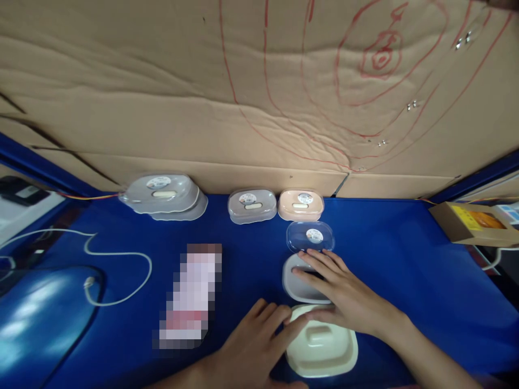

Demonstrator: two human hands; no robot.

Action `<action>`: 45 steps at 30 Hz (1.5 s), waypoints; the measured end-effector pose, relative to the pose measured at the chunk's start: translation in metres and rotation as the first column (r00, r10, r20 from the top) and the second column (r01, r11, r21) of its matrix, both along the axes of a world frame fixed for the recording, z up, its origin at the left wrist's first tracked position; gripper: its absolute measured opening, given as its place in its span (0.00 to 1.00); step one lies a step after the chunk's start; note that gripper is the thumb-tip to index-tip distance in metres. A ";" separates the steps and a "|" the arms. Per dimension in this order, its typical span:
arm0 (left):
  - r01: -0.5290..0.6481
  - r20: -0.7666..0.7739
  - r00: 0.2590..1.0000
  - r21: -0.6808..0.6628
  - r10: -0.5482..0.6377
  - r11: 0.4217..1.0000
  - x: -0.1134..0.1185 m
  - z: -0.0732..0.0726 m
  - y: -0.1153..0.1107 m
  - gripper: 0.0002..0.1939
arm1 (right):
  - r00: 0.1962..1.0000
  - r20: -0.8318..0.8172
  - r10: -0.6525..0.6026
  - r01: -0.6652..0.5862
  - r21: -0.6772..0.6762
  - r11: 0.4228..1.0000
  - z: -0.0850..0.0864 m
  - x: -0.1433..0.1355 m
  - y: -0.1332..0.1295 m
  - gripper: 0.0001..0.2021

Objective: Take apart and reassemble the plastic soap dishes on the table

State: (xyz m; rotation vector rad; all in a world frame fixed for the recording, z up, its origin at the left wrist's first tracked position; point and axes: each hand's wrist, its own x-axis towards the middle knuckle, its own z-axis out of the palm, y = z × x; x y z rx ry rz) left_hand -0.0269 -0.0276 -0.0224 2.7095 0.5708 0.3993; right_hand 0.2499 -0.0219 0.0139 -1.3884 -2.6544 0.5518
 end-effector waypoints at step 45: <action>0.187 0.247 0.547 -0.967 0.800 0.171 0.033 0.019 -0.016 0.54 | 0.923 -0.296 0.247 -0.023 0.596 0.802 0.027 -0.011 -0.025 0.10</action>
